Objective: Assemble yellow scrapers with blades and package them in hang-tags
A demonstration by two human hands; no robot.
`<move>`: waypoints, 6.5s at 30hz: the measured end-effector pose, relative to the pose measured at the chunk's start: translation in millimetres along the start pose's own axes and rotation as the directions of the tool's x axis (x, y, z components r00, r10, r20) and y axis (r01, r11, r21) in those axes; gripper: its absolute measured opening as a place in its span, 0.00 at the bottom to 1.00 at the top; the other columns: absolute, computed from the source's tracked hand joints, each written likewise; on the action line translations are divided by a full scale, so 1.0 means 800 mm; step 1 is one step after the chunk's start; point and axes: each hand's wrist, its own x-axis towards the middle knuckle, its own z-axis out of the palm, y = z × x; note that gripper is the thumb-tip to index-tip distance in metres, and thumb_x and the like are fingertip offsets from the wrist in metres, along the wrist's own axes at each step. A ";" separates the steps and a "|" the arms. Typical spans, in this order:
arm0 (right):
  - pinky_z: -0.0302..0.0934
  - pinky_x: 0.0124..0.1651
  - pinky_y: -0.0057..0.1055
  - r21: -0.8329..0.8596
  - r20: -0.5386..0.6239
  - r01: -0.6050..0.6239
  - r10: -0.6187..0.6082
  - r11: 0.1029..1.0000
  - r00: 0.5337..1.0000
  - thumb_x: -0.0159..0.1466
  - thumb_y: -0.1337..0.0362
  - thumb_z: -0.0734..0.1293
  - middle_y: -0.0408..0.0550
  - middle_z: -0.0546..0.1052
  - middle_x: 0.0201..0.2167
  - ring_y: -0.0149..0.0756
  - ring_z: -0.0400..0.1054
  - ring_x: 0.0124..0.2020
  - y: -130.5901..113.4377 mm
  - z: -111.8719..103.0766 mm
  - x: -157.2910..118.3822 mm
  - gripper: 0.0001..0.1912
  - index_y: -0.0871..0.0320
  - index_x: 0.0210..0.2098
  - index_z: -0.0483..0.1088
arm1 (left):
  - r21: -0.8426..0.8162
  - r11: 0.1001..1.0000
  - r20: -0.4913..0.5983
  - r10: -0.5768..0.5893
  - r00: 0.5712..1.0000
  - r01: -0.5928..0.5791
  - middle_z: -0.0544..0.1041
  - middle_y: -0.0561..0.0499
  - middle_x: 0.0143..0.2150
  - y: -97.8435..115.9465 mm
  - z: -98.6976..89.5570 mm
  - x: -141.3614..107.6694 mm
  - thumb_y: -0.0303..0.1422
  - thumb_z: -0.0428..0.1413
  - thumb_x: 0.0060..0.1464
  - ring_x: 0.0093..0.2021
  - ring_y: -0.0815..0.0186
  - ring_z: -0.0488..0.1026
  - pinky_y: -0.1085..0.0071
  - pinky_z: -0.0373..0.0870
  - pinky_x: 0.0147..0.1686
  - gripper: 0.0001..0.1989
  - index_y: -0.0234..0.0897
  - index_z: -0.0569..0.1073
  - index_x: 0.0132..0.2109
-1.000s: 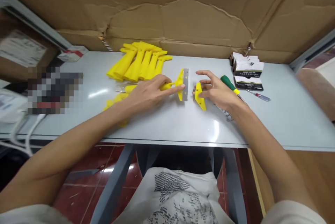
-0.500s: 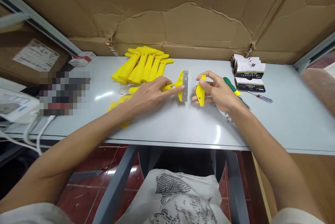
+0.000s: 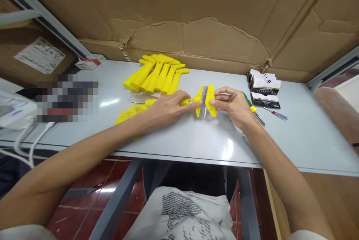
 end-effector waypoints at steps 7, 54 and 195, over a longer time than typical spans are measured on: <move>0.67 0.33 0.22 -0.056 -0.010 0.052 -0.053 0.997 0.999 0.47 0.55 0.90 0.40 0.79 0.28 0.23 0.70 0.28 0.013 0.010 0.003 0.22 0.58 0.30 0.80 | -0.002 1.000 -0.078 0.025 0.997 -0.026 0.76 0.42 0.51 -0.001 0.004 0.002 0.19 0.50 0.72 0.47 0.62 0.75 0.71 0.71 0.37 0.30 0.49 0.71 0.73; 0.79 0.29 0.34 -0.153 0.159 0.083 -0.058 0.985 0.986 0.65 0.50 0.78 0.47 0.84 0.38 0.37 0.79 0.32 0.032 0.050 -0.021 0.25 0.56 0.53 0.71 | -0.056 0.992 -0.102 -0.117 0.988 0.112 0.78 0.48 0.46 0.022 -0.027 0.001 0.49 0.58 0.74 0.40 0.63 0.74 0.69 0.64 0.32 0.29 0.47 0.69 0.75; 0.74 0.28 0.30 -0.176 0.249 0.169 -0.122 0.970 0.961 0.63 0.52 0.82 0.45 0.83 0.32 0.35 0.76 0.28 0.031 0.025 -0.005 0.35 0.59 0.64 0.75 | -0.004 1.000 -0.310 0.015 0.951 -0.017 0.85 0.49 0.48 0.022 -0.018 -0.002 0.29 0.61 0.73 0.42 0.62 0.79 0.68 0.73 0.34 0.24 0.37 0.67 0.71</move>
